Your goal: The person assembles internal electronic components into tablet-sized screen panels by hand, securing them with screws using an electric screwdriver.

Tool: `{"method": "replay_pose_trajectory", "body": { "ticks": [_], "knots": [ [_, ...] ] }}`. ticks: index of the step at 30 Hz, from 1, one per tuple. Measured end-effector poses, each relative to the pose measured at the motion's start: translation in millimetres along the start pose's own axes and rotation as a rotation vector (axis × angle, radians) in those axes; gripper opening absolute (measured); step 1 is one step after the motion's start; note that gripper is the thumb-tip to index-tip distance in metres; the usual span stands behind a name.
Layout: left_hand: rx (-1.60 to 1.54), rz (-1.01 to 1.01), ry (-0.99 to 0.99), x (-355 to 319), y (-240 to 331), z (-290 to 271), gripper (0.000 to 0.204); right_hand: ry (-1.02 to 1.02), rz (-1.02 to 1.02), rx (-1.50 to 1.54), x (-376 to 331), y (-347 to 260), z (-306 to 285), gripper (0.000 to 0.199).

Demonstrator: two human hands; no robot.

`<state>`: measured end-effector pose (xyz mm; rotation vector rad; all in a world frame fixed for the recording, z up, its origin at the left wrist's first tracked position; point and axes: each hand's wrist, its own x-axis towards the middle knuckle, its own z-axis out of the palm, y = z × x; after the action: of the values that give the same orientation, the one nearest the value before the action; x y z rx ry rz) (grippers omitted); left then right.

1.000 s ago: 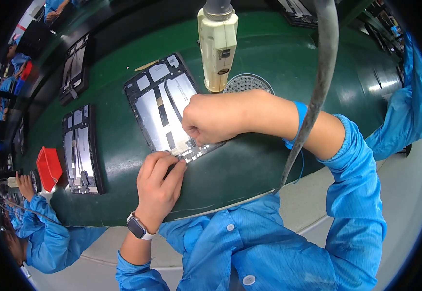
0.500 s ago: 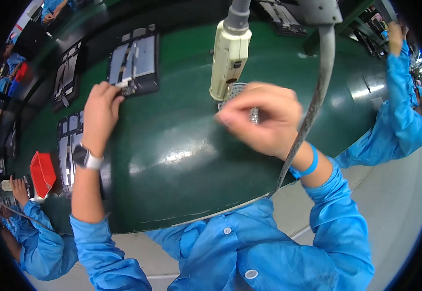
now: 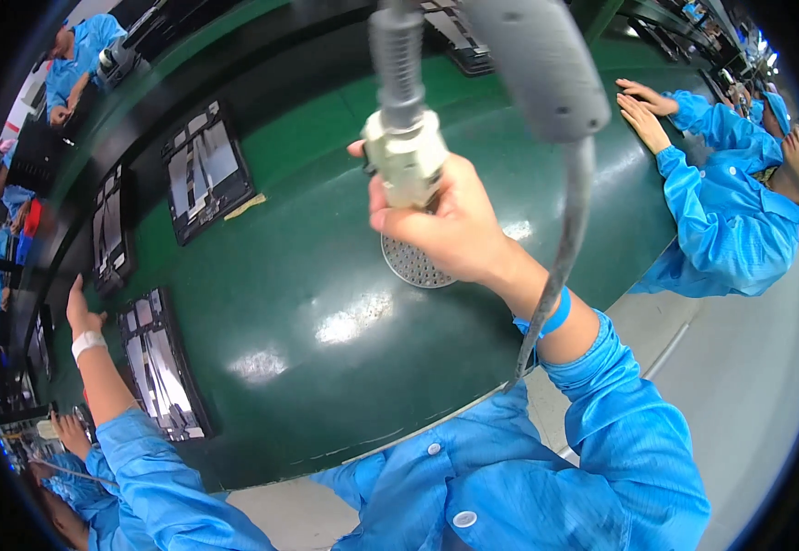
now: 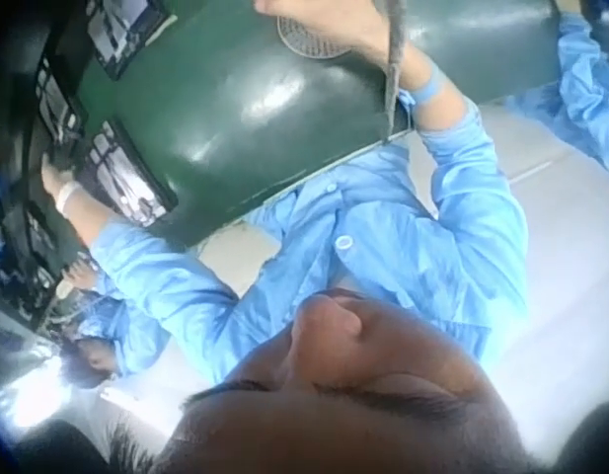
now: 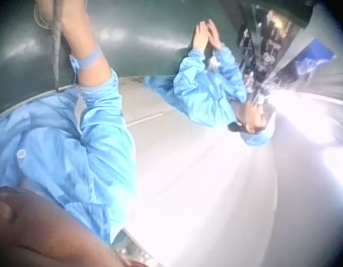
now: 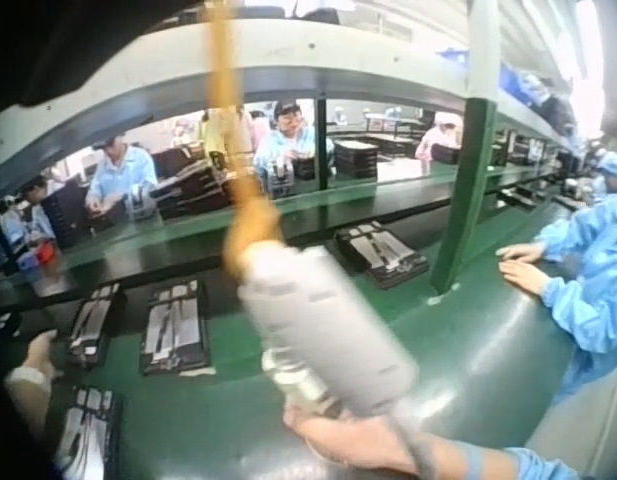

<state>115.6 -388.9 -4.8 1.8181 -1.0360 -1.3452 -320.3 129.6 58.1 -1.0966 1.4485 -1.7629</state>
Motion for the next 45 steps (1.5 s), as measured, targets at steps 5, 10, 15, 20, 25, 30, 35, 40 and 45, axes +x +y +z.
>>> {"method": "replay_pose_trajectory", "body": {
  "ticks": [5,10,15,20,25,30,35,40,45],
  "knots": [
    [-0.374,0.026,-0.021,16.5,-22.7,15.5,0.077,0.159,-0.016,0.014,4.4,-3.5,-15.6,0.041],
    [-0.305,-0.022,-0.225,1.1,-22.8,31.4,0.028,0.115,0.017,-0.128,1.6,-10.0,-5.0,0.036],
    [-0.475,0.053,-0.530,-98.6,-5.1,86.1,0.016,0.106,-0.022,-0.118,-6.9,-10.4,-4.6,0.036],
    [-0.538,0.159,-0.719,-210.3,-50.8,78.6,0.025,0.160,-0.073,-0.113,-10.7,-8.8,-12.3,0.035],
    [-0.521,0.177,-0.869,-331.7,-126.2,55.0,0.031,0.145,-0.081,-0.232,-10.0,-10.7,-11.3,0.032],
    [-0.543,0.026,-0.806,-371.1,-159.4,77.6,0.035,0.150,-0.043,-0.232,-14.1,-12.8,-9.8,0.033],
    [-0.531,0.017,-0.793,-378.6,-164.8,80.7,0.034,0.131,-0.086,-0.129,-16.5,-10.7,-6.7,0.029],
    [-0.507,0.056,-0.765,-364.3,-163.5,89.2,0.030,0.092,-0.097,-0.179,-18.4,-6.0,-12.2,0.024],
    [-0.453,0.106,-0.738,-342.8,-148.4,95.0,0.026,0.096,-0.098,-0.142,-19.9,-5.1,-19.0,0.030]
  ]
}}
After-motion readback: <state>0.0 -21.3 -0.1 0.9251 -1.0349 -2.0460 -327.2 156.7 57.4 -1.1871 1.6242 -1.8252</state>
